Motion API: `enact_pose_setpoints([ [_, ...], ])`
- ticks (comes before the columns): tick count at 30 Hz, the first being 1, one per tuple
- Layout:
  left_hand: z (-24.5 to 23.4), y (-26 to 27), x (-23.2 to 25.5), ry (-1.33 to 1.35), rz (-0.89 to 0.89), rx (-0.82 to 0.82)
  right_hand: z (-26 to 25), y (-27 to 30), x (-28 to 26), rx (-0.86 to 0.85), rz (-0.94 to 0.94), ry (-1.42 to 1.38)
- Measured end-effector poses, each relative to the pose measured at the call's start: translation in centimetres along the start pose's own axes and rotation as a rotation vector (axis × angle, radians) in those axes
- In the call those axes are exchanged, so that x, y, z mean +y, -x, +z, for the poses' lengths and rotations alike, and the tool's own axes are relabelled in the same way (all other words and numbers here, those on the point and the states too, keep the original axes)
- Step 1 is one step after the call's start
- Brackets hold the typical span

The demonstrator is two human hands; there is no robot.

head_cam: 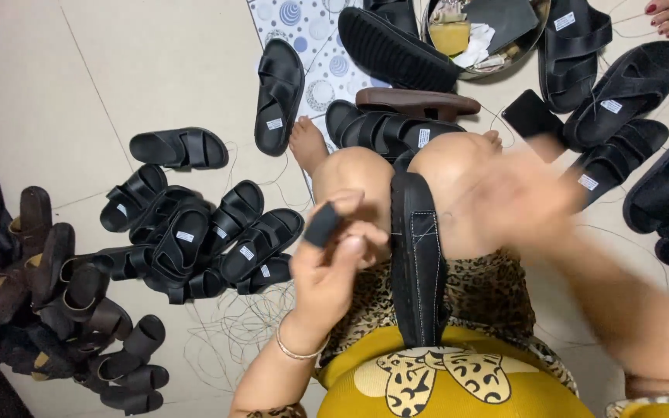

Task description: Hand-stitching the components of black sandals using a needle and thread while sitting on the floor.

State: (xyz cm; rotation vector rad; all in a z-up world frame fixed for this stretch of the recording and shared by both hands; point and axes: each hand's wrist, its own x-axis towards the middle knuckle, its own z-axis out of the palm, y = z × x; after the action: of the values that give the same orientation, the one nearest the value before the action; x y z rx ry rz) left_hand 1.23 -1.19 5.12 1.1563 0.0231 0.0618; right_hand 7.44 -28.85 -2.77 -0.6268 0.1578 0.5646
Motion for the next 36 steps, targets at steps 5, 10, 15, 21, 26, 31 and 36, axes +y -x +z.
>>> enact_pose_setpoints([
  [5, -3.9, 1.8, -1.0, -0.688, -0.823, -0.518, -11.1, 1.5, -11.1, 0.609, -0.522, 1.645],
  [10, -3.6, -0.6, -0.6, -0.078, -0.599, -0.525, 2.7, 3.1, -3.6, 0.097, -0.441, 1.752],
  [15, 0.1, -8.4, 0.5, -0.712, 0.152, -0.211, 7.3, 5.0, -1.4, -0.140, 0.691, 1.929],
  [21, 1.2, -12.9, -3.5, -0.268, -0.106, 0.073, 9.3, 2.8, -1.5, -0.316, -0.292, 1.436],
  [26, -4.1, -16.0, -8.9, 0.372, -0.448, 0.319, 7.2, -1.0, -0.4, -0.150, -0.187, 0.783],
  [31, -11.2, -15.0, -5.5, -0.296, -0.632, 0.207, 5.6, 1.3, -4.7, 0.071, -0.056, 1.069],
  [36, -12.7, -9.3, -2.6, -1.311, 0.018, 0.216, 4.4, 3.0, -5.9, 0.401, -0.123, 1.442],
])
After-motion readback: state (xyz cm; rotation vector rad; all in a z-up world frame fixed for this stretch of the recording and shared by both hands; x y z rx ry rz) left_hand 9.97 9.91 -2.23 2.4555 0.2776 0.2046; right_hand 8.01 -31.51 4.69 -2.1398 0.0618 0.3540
